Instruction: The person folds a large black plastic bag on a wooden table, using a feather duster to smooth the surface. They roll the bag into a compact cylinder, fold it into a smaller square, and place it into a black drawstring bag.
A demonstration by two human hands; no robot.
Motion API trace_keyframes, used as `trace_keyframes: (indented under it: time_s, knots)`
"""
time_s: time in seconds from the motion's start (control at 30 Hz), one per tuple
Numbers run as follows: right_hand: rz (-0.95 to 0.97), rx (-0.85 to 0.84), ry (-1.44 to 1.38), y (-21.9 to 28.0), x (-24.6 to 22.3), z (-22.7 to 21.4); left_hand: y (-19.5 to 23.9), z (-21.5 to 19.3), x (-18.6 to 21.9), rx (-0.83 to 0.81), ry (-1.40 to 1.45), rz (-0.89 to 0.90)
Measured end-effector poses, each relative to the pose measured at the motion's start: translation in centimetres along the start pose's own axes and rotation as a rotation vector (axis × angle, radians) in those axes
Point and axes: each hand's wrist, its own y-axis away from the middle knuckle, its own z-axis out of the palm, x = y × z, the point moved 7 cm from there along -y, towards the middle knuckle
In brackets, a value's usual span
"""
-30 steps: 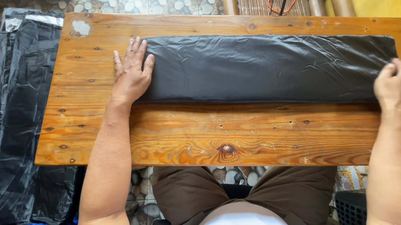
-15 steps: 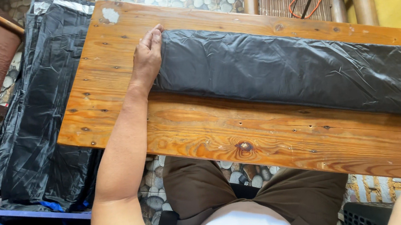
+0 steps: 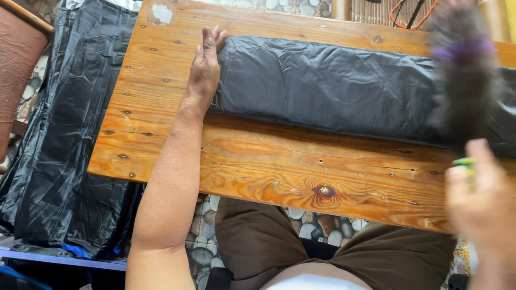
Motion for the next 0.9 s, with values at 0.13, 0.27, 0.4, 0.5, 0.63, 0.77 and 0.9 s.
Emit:
trace_keyframes:
  time_s: [0.13,0.27,0.4,0.5,0.63,0.77,0.9]
  knots:
    - [-0.212,-0.411,-0.169,6.7,-7.3,5.6,0.4,0.1,0.8,-0.006,-0.117,-0.02]
    - [-0.16,-0.579,-0.197,7.6,-7.6,6.4,-0.8,0.1,-0.9,-0.022,-0.183,0.008]
    - [-0.106,-0.481,-0.094,7.8,-9.6,6.1,-0.8,0.6,-1.0,-0.099,-0.124,-0.004]
    - [-0.337,-0.582,-0.239,9.1,-10.5,7.7,-1.4,-0.1,-2.1,-0.056,-0.217,0.002]
    - [-0.249,-0.686,-0.567,9.5,-8.2,7.5,-4.0,-0.7,-6.3,-0.038,-0.341,0.111]
    - [0.193,-0.521,-0.991,7.1,0.0,8.1,-2.7,0.0,-4.0,-0.072,-0.424,0.116]
    - [0.361,-0.146,-1.068,5.3,9.1,5.0,0.9,1.4,1.5,-0.062,-0.388,-0.011]
